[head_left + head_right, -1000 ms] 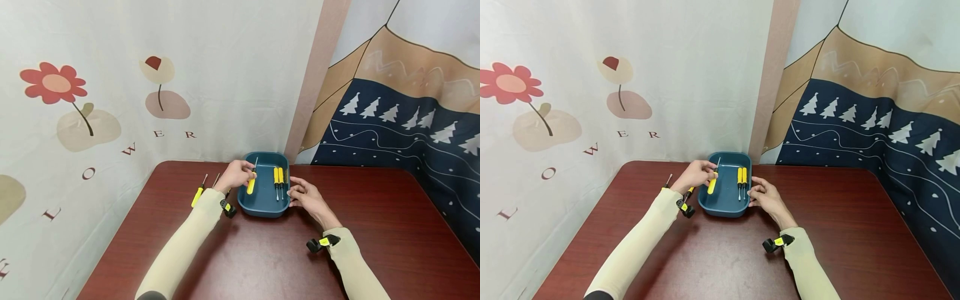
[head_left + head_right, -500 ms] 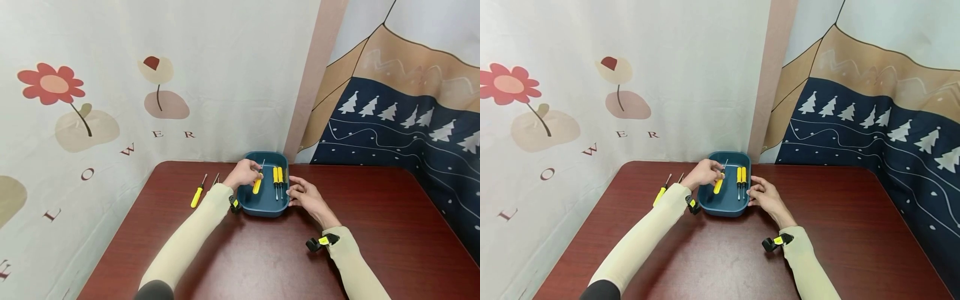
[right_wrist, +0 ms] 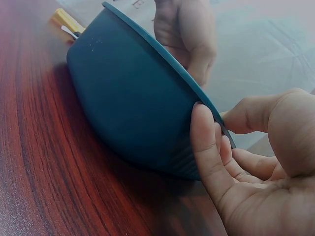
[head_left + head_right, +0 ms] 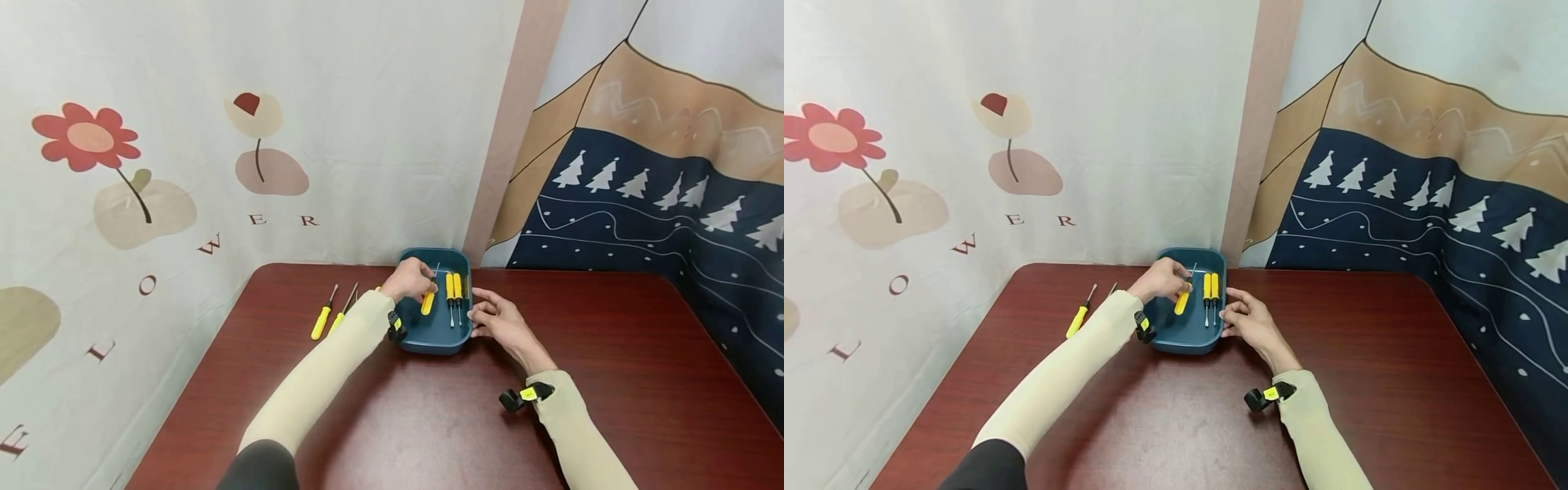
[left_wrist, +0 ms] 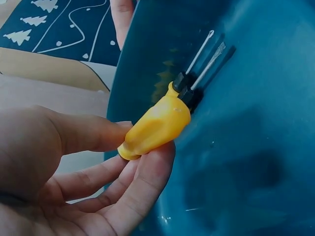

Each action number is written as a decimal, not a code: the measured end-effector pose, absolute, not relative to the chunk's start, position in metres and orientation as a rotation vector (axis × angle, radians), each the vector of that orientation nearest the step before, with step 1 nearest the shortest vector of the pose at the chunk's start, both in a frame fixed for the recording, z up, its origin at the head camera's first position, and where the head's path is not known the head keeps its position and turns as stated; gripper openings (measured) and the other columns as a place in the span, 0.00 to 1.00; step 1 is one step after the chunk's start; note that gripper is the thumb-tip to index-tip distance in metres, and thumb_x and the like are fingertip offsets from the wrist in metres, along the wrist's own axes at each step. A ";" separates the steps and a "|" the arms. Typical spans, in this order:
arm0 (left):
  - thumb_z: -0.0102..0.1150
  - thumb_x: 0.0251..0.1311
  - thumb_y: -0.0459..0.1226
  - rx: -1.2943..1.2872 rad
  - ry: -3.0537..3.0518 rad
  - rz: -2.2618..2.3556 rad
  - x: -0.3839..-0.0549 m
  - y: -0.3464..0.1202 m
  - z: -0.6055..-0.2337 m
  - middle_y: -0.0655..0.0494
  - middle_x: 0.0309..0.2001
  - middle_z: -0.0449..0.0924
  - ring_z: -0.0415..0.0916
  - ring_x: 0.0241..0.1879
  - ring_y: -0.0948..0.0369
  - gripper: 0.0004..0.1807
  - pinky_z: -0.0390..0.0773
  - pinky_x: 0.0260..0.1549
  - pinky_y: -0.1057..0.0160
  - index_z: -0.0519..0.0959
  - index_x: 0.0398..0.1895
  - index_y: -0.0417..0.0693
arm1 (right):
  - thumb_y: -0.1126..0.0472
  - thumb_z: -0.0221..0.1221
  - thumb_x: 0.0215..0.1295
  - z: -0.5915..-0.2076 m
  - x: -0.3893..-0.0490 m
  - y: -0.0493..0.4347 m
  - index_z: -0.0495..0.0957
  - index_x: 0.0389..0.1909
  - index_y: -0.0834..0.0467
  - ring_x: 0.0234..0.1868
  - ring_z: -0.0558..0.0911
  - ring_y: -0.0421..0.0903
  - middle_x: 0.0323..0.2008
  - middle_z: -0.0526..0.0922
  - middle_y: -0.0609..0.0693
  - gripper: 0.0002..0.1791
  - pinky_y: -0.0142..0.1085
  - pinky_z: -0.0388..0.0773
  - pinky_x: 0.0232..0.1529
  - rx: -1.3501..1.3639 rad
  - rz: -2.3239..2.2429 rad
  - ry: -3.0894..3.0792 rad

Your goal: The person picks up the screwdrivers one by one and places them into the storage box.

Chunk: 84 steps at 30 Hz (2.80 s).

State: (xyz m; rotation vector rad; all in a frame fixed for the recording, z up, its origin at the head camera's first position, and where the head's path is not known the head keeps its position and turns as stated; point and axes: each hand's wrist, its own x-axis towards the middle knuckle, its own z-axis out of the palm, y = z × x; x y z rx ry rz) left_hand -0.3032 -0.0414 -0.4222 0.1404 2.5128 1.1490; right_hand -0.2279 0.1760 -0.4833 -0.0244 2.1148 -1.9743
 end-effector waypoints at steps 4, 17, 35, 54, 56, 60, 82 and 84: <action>0.67 0.64 0.32 0.145 2.535 1.112 -0.306 -0.038 -0.424 0.42 0.51 0.84 0.88 0.37 0.54 0.20 0.89 0.39 0.57 0.81 0.59 0.34 | 0.70 0.56 0.70 -0.483 -0.228 0.175 0.61 0.77 0.58 0.35 0.81 0.44 0.40 0.77 0.52 0.34 0.35 0.87 0.35 -0.015 -1.975 2.108; 0.65 0.64 0.32 0.114 2.610 0.900 -0.314 -0.026 -0.433 0.54 0.21 0.75 0.85 0.25 0.57 0.15 0.88 0.31 0.62 0.79 0.17 0.42 | 0.70 0.56 0.71 -0.482 -0.226 0.176 0.61 0.77 0.58 0.35 0.81 0.44 0.40 0.77 0.51 0.34 0.34 0.87 0.36 -0.011 -1.968 2.115; 0.68 0.62 0.31 0.005 2.504 0.891 -0.324 -0.011 -0.440 0.43 0.38 0.78 0.86 0.26 0.55 0.12 0.87 0.28 0.62 0.79 0.45 0.34 | 0.70 0.55 0.73 -0.482 -0.226 0.176 0.61 0.77 0.58 0.35 0.81 0.44 0.41 0.78 0.52 0.33 0.35 0.87 0.36 -0.016 -1.962 2.114; 0.67 0.65 0.31 -0.081 2.448 0.911 -0.328 -0.002 -0.444 0.41 0.40 0.76 0.84 0.23 0.56 0.24 0.87 0.28 0.63 0.71 0.61 0.33 | 0.70 0.56 0.72 -0.483 -0.227 0.177 0.61 0.77 0.58 0.34 0.81 0.44 0.40 0.78 0.52 0.33 0.34 0.87 0.36 -0.013 -1.953 2.131; 0.66 0.65 0.31 -0.083 2.447 0.906 -0.328 -0.001 -0.444 0.41 0.40 0.76 0.84 0.24 0.56 0.23 0.87 0.29 0.63 0.72 0.61 0.33 | 0.70 0.56 0.72 -0.482 -0.226 0.177 0.61 0.77 0.58 0.35 0.81 0.44 0.40 0.78 0.52 0.33 0.34 0.87 0.36 -0.012 -1.955 2.129; 0.65 0.65 0.31 -0.082 2.445 0.897 -0.327 -0.001 -0.444 0.42 0.38 0.77 0.85 0.23 0.56 0.20 0.88 0.31 0.62 0.73 0.57 0.33 | 0.70 0.55 0.72 -0.482 -0.226 0.177 0.61 0.77 0.58 0.35 0.81 0.45 0.40 0.78 0.52 0.33 0.34 0.87 0.37 -0.012 -1.955 2.124; 0.66 0.67 0.38 -0.047 2.435 0.941 -0.323 -0.009 -0.443 0.44 0.37 0.82 0.87 0.32 0.53 0.17 0.88 0.35 0.60 0.77 0.50 0.35 | 0.70 0.56 0.72 -0.482 -0.228 0.175 0.61 0.77 0.58 0.35 0.81 0.45 0.41 0.78 0.53 0.34 0.34 0.87 0.36 -0.004 -1.957 2.130; 0.66 0.67 0.39 -0.030 2.442 0.938 -0.322 -0.010 -0.441 0.44 0.39 0.82 0.86 0.34 0.53 0.15 0.89 0.36 0.59 0.79 0.47 0.36 | 0.70 0.56 0.72 -0.482 -0.227 0.175 0.61 0.77 0.58 0.34 0.81 0.44 0.41 0.78 0.52 0.34 0.34 0.87 0.36 -0.007 -1.959 2.127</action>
